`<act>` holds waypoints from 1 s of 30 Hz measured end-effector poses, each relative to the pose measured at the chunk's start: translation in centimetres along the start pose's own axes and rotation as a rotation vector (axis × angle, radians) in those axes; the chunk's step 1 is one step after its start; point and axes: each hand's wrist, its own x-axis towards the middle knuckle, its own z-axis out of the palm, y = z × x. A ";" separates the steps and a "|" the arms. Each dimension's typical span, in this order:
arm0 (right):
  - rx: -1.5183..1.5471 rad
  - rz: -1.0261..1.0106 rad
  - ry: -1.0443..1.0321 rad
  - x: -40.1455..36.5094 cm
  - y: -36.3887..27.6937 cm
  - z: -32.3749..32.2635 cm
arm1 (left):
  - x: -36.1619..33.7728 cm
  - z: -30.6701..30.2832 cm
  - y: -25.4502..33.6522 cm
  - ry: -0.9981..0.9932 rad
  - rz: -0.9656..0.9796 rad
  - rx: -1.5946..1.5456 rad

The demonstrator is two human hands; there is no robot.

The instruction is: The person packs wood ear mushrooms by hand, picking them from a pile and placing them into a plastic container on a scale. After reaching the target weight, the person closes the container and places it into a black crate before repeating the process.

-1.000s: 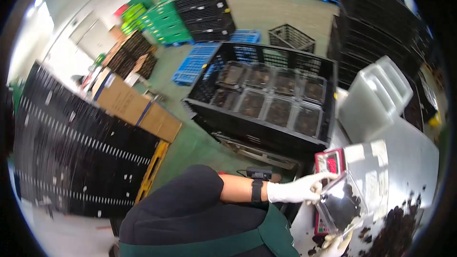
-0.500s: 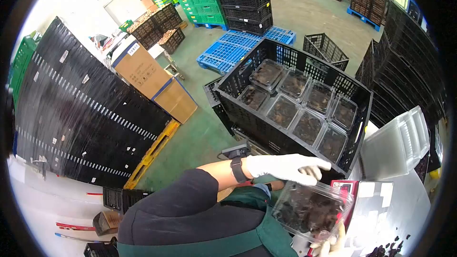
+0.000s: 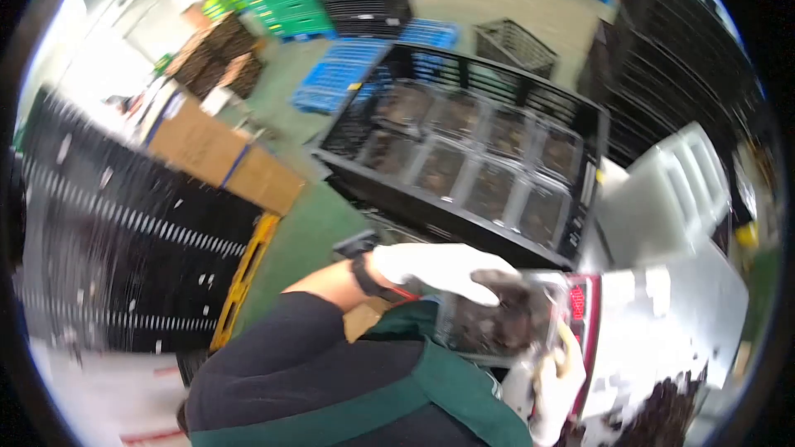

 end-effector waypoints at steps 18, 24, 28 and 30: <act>0.124 0.102 0.463 -5.2 6.2 -4.8 | -14.2 -27.7 -13.1 0.859 -0.861 -0.089; 0.155 0.110 0.444 -5.7 5.7 -5.4 | 3.0 -24.1 -9.4 0.735 -0.350 1.008; -0.098 0.047 0.499 -7.4 5.3 -5.3 | 18.5 -10.5 6.9 0.458 0.560 0.854; -0.120 0.049 0.532 -9.2 5.0 -5.3 | 23.3 -5.1 11.4 0.408 0.762 1.019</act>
